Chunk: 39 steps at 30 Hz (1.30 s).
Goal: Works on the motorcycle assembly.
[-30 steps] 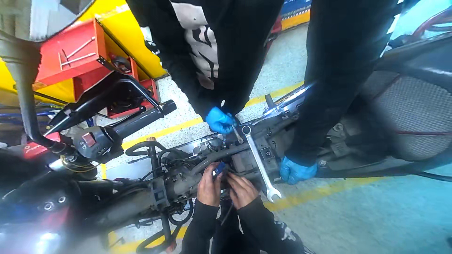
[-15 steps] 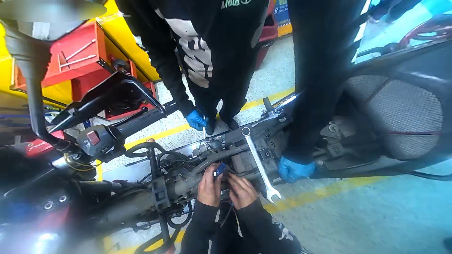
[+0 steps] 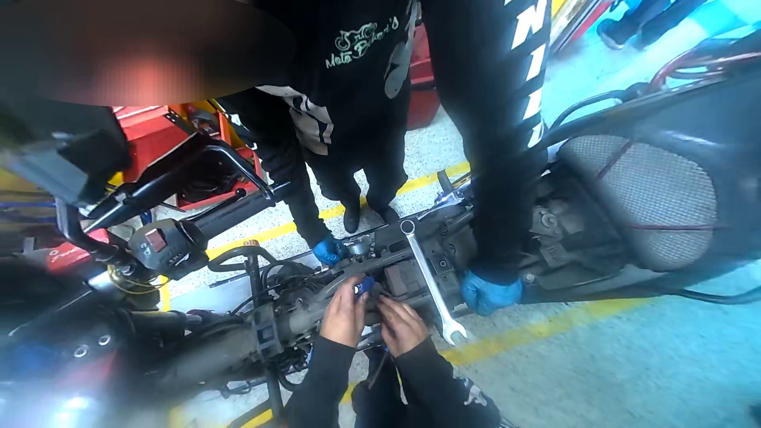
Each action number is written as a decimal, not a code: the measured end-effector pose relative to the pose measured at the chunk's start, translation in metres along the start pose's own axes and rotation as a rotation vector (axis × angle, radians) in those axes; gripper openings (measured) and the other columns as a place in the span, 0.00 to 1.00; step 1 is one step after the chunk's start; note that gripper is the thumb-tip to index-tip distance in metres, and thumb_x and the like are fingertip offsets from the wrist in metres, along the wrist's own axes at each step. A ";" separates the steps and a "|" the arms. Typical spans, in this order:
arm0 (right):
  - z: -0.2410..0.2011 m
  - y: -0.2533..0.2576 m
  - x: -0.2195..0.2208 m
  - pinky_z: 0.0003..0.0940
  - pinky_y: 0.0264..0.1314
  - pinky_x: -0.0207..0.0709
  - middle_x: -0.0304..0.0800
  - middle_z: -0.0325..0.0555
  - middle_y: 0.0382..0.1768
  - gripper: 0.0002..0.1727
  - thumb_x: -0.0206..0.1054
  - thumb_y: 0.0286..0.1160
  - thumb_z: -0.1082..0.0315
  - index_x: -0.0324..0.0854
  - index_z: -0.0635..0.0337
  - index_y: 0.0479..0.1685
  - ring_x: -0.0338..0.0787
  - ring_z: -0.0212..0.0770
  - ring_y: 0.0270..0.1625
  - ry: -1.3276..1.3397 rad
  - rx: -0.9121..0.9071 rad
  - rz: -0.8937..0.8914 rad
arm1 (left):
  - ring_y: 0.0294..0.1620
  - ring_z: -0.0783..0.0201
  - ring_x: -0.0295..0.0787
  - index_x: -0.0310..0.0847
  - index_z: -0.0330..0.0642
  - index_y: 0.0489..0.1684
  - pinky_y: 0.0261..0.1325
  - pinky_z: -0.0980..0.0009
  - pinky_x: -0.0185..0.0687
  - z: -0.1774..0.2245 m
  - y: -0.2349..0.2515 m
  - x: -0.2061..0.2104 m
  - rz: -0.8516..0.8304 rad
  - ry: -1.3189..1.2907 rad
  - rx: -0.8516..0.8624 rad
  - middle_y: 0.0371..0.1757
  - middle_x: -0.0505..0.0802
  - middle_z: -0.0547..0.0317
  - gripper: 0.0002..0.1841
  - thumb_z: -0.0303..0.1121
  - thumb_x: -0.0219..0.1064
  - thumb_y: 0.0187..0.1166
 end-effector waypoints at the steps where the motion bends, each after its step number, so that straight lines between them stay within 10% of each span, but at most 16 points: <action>1: 0.000 0.000 -0.001 0.47 0.63 0.88 0.94 0.48 0.63 0.19 0.71 0.61 0.74 0.94 0.59 0.54 0.94 0.50 0.60 -0.002 0.005 -0.011 | 0.69 0.55 0.89 0.79 0.34 0.68 0.75 0.55 0.83 0.002 0.005 -0.004 -0.086 0.022 0.021 0.67 0.90 0.48 0.17 0.30 0.64 0.84; 7: 0.000 0.002 -0.001 0.47 0.64 0.87 0.93 0.48 0.63 0.19 0.71 0.61 0.74 0.94 0.58 0.54 0.94 0.50 0.60 -0.002 0.007 -0.029 | 0.58 0.51 0.93 0.81 0.37 0.66 0.63 0.51 0.89 0.014 0.030 -0.012 -0.322 0.222 0.070 0.59 0.92 0.48 0.17 0.37 0.63 0.85; 14: -0.001 0.000 -0.003 0.51 0.64 0.87 0.93 0.51 0.64 0.22 0.73 0.58 0.76 0.93 0.60 0.57 0.93 0.53 0.62 0.032 0.011 -0.020 | 0.34 0.46 0.96 0.87 0.32 0.50 0.39 0.47 0.92 0.019 0.030 0.001 0.019 0.368 -0.026 0.35 0.94 0.44 0.17 0.39 0.73 0.78; 17: 0.000 0.000 -0.004 0.50 0.66 0.86 0.92 0.51 0.65 0.23 0.74 0.59 0.75 0.92 0.60 0.59 0.93 0.53 0.63 0.034 -0.010 -0.042 | 0.30 0.46 0.95 0.89 0.39 0.61 0.30 0.48 0.90 0.026 0.031 0.010 0.121 0.473 0.006 0.32 0.95 0.47 0.19 0.39 0.71 0.77; 22: 0.003 0.002 -0.007 0.50 0.69 0.85 0.91 0.51 0.66 0.21 0.72 0.64 0.74 0.92 0.59 0.59 0.92 0.53 0.65 0.077 0.000 -0.089 | 0.82 0.49 0.76 0.69 0.40 0.84 0.82 0.50 0.75 0.033 0.025 0.010 -0.155 0.167 -0.083 0.85 0.75 0.46 0.26 0.34 0.60 0.86; 27: 0.004 0.001 -0.004 0.49 0.69 0.85 0.92 0.50 0.65 0.21 0.73 0.61 0.75 0.92 0.59 0.58 0.92 0.52 0.65 0.059 -0.022 -0.058 | 0.36 0.45 0.96 0.89 0.40 0.58 0.34 0.45 0.90 0.031 0.031 0.004 0.031 0.465 -0.128 0.46 0.97 0.46 0.18 0.44 0.68 0.83; 32: 0.006 0.004 -0.007 0.49 0.70 0.85 0.91 0.50 0.66 0.23 0.74 0.60 0.75 0.92 0.60 0.60 0.92 0.52 0.66 0.070 -0.021 -0.077 | 0.79 0.49 0.80 0.66 0.42 0.86 0.78 0.49 0.79 0.032 0.032 0.008 -0.185 0.154 -0.127 0.85 0.76 0.47 0.30 0.27 0.64 0.82; 36: 0.006 0.003 -0.007 0.49 0.70 0.84 0.91 0.50 0.67 0.23 0.74 0.60 0.75 0.92 0.60 0.60 0.91 0.52 0.67 0.062 -0.028 -0.078 | 0.39 0.42 0.96 0.82 0.42 0.71 0.39 0.39 0.89 0.029 0.039 0.002 -0.079 0.392 -0.248 0.50 0.96 0.44 0.22 0.44 0.67 0.85; 39: 0.007 0.006 -0.008 0.49 0.69 0.84 0.91 0.50 0.67 0.23 0.74 0.59 0.75 0.92 0.60 0.60 0.91 0.52 0.66 0.066 -0.021 -0.090 | 0.56 0.43 0.93 0.78 0.41 0.74 0.55 0.44 0.88 0.038 0.042 0.002 -0.126 0.410 -0.230 0.63 0.91 0.43 0.24 0.43 0.65 0.84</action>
Point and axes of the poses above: each hand's wrist, its own y-axis towards the middle knuckle, its own x-axis out of the palm, z = x × y, the point moved 4 cm from there along y, towards the middle knuckle
